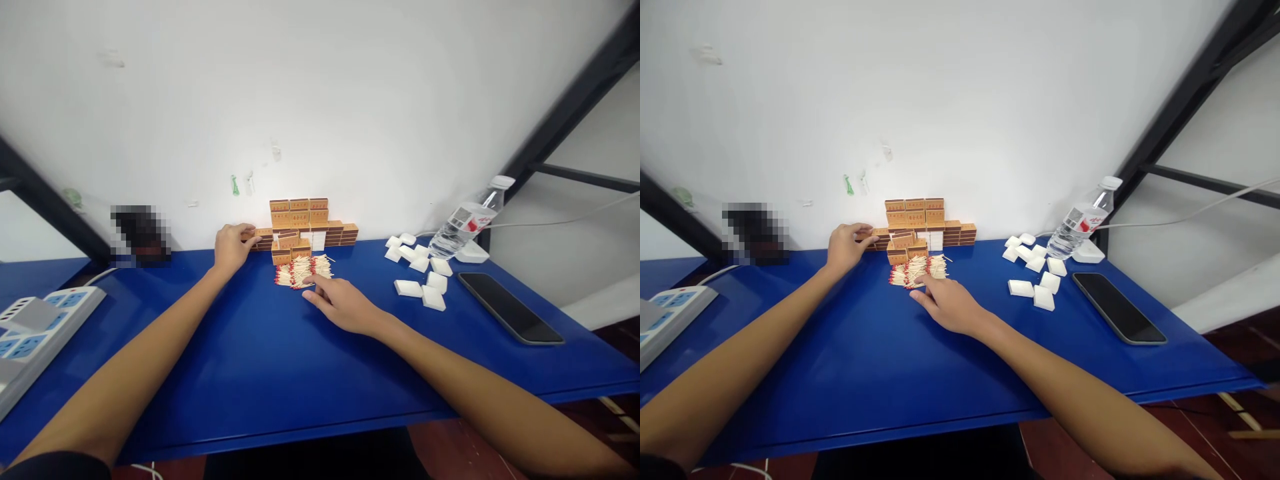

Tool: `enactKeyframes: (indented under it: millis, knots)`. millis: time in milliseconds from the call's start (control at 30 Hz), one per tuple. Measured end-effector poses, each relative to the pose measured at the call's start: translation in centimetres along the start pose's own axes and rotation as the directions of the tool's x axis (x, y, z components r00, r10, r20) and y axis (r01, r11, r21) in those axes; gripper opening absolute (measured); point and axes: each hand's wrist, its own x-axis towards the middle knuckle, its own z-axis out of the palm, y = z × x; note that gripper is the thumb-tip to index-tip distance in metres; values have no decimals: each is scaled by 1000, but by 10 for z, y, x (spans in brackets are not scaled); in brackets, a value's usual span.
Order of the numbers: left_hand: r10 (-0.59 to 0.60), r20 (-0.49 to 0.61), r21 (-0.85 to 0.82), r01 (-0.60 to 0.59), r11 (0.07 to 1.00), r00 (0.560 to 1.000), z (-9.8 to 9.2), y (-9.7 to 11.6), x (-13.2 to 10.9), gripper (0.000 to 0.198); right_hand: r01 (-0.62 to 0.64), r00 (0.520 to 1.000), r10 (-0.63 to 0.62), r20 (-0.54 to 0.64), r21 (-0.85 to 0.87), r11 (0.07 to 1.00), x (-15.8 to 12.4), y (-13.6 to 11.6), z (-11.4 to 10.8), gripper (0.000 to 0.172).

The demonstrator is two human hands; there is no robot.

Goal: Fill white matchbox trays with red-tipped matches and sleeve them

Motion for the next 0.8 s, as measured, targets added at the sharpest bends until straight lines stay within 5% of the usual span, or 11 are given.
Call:
enactKeyframes:
  millis: [267,433,633,800]
  knots:
    - [17,-25,35,-16,999,1000,-14,9,-20,23,-8,998,2,-58,-86,996,3,9,-2,22]
    - [187,251,-66,-176,982,950,-30,15,-60,21,-85,985,62,-161,-144,986,9,28,-10,21]
    - [322,302,-93,-309,947,897,-34,24,-90,22,-265,915,208,-345,-128,956,23,64,-48,13]
    - [431,291,-72,-429,900,854,-36,26,-95,25,-410,847,334,-414,-105,906,57,91,-86,24]
